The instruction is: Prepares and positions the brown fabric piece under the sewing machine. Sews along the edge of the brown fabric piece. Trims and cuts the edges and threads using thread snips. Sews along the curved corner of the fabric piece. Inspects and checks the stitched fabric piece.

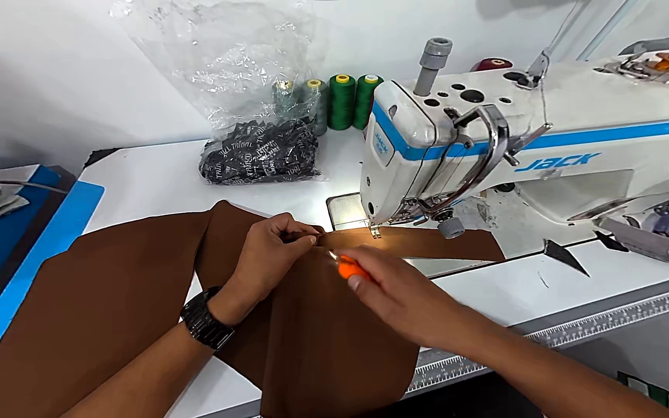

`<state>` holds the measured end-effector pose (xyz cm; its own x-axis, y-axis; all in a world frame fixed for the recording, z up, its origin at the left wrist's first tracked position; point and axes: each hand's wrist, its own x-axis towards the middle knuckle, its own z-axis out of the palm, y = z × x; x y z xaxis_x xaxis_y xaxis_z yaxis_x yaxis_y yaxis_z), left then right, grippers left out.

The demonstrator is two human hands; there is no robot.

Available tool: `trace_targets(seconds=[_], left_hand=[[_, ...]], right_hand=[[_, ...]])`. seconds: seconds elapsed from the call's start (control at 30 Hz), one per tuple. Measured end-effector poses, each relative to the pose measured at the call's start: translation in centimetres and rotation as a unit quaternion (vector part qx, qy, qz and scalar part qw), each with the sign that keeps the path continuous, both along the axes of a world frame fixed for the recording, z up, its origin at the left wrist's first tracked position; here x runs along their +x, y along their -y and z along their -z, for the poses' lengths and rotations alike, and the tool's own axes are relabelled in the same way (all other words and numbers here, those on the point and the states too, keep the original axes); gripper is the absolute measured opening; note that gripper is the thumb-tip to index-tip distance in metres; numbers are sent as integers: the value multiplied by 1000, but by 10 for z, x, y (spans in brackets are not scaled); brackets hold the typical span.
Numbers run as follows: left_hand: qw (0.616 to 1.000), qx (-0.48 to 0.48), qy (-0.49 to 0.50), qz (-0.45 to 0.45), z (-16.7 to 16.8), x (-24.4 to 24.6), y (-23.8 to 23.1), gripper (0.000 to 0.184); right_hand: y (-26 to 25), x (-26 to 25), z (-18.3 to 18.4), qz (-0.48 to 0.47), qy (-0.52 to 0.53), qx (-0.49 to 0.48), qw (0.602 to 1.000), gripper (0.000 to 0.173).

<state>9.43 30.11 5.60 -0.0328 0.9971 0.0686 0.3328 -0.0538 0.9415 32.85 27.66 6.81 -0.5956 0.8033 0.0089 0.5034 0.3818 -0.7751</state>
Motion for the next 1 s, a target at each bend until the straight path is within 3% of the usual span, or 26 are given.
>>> trace_targets(seconds=[0.03,0.1,0.13,0.2,0.47,1.0], left_hand=[[1000,-3,17,-4,0,0,0,13],[1000,-3,27,-5,0,1,3,16],[1000,-2,24,-3,-1,1,6,17],[999,2,38,-8,-1,2,5,18],[1000,-19,17,-4,-2,1,8,16],[998,-46,37,20,-4,-4,4,11]], right_hand=[[-5,1,-4,3,-64,-130,989,37],[-17,2,-6,-8,-201,-381,902,39],[-22,1,-6,-3,-241,-464,853,41],[-31,-4,-6,11,-266,-545,795,44],[-48,-12,-3,11,-252,-609,752,43],[-50,-15,-5,32,-255,-616,745,40]])
